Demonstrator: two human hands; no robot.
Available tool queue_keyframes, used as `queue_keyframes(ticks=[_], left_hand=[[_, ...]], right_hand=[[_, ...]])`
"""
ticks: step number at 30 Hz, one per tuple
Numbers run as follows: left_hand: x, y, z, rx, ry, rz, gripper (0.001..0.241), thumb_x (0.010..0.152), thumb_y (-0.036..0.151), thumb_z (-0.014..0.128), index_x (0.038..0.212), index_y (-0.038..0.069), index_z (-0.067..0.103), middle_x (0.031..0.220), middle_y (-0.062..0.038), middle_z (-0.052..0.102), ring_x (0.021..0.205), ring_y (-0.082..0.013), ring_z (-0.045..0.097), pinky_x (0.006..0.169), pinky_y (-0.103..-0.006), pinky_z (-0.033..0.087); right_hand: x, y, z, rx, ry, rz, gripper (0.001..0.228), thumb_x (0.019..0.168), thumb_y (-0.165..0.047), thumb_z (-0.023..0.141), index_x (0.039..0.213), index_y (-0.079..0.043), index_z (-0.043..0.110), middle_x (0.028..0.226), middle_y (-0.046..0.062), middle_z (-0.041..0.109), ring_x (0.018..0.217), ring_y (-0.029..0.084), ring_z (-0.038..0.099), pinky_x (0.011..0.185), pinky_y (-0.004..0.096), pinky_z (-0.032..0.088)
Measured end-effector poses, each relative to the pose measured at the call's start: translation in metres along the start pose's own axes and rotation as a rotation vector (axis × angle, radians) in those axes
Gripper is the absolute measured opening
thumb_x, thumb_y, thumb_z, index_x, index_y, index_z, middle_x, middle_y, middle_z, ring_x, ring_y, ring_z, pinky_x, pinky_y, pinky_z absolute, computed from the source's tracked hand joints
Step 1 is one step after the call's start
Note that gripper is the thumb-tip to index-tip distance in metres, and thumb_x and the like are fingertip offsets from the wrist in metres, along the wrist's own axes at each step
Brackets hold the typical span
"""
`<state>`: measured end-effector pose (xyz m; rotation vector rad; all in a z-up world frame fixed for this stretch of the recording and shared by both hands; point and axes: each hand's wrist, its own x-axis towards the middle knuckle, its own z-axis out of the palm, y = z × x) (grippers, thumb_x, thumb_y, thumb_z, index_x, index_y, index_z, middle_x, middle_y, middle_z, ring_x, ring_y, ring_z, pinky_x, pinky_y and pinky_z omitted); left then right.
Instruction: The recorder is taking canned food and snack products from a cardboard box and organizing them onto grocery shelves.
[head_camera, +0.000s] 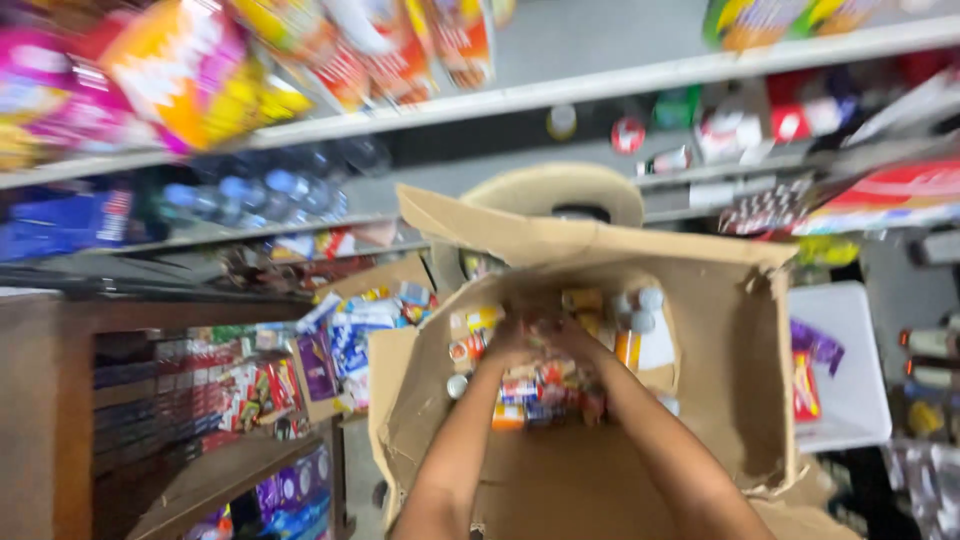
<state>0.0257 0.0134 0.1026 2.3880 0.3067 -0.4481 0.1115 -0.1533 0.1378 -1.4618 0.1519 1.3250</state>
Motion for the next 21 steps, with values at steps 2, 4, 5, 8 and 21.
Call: queue_keyframes(ticks=[2, 4, 5, 8, 21], left_hand=[[-0.014, 0.036, -0.045, -0.178, 0.093, 0.171, 0.077, 0.064, 0.048, 0.092, 0.129, 0.016, 0.064, 0.131, -0.015, 0.065, 0.126, -0.0376, 0.060, 0.111, -0.0455, 0.047], [-0.025, 0.070, -0.079, -0.344, 0.169, 0.364, 0.078, 0.059, 0.040, 0.091, 0.129, 0.016, 0.066, 0.127, -0.014, 0.071, 0.122, -0.0361, 0.065, 0.108, -0.0436, 0.049], [-0.027, 0.086, -0.093, -0.404, 0.160, 0.310, 0.082, 0.060, 0.037, 0.094, 0.132, 0.014, 0.062, 0.129, -0.014, 0.067, 0.123, -0.0342, 0.062, 0.108, -0.0428, 0.048], [-0.023, 0.130, -0.140, -0.533, 0.164, 0.330, 0.089, 0.060, 0.030, 0.096, 0.137, 0.010, 0.056, 0.131, -0.012, 0.062, 0.124, -0.0284, 0.060, 0.108, -0.0405, 0.047], [-0.002, 0.300, -0.323, -0.631, 0.738, 0.435, 0.080, 0.089, 0.002, 0.065, 0.161, 0.011, 0.032, 0.141, -0.017, 0.063, 0.126, -0.0238, 0.066, 0.102, -0.0345, 0.052]], right_hand=[[-0.010, -0.004, -0.019, 0.015, -0.118, -0.058, 0.090, 0.080, -0.041, 0.082, 0.154, -0.017, 0.037, 0.139, 0.011, 0.057, 0.108, 0.025, 0.066, 0.085, 0.042, 0.060], [-0.040, -0.033, -0.027, 0.031, -0.231, -0.116, 0.091, 0.082, -0.041, 0.081, 0.158, -0.019, 0.036, 0.145, 0.012, 0.056, 0.118, 0.024, 0.063, 0.093, 0.040, 0.057], [-0.066, -0.060, -0.025, -0.048, -0.276, -0.070, 0.091, 0.083, -0.038, 0.080, 0.158, -0.025, 0.030, 0.150, 0.005, 0.050, 0.125, 0.018, 0.058, 0.098, 0.041, 0.054], [-0.126, -0.130, -0.015, -0.122, -0.290, -0.096, 0.094, 0.082, -0.036, 0.080, 0.158, -0.032, 0.024, 0.153, -0.003, 0.046, 0.131, 0.013, 0.053, 0.102, 0.040, 0.050], [-0.199, -0.372, 0.003, -0.216, 0.170, -1.104, 0.083, 0.074, -0.027, 0.087, 0.142, -0.006, 0.045, 0.127, 0.010, 0.062, 0.115, 0.018, 0.063, 0.095, 0.037, 0.055]])
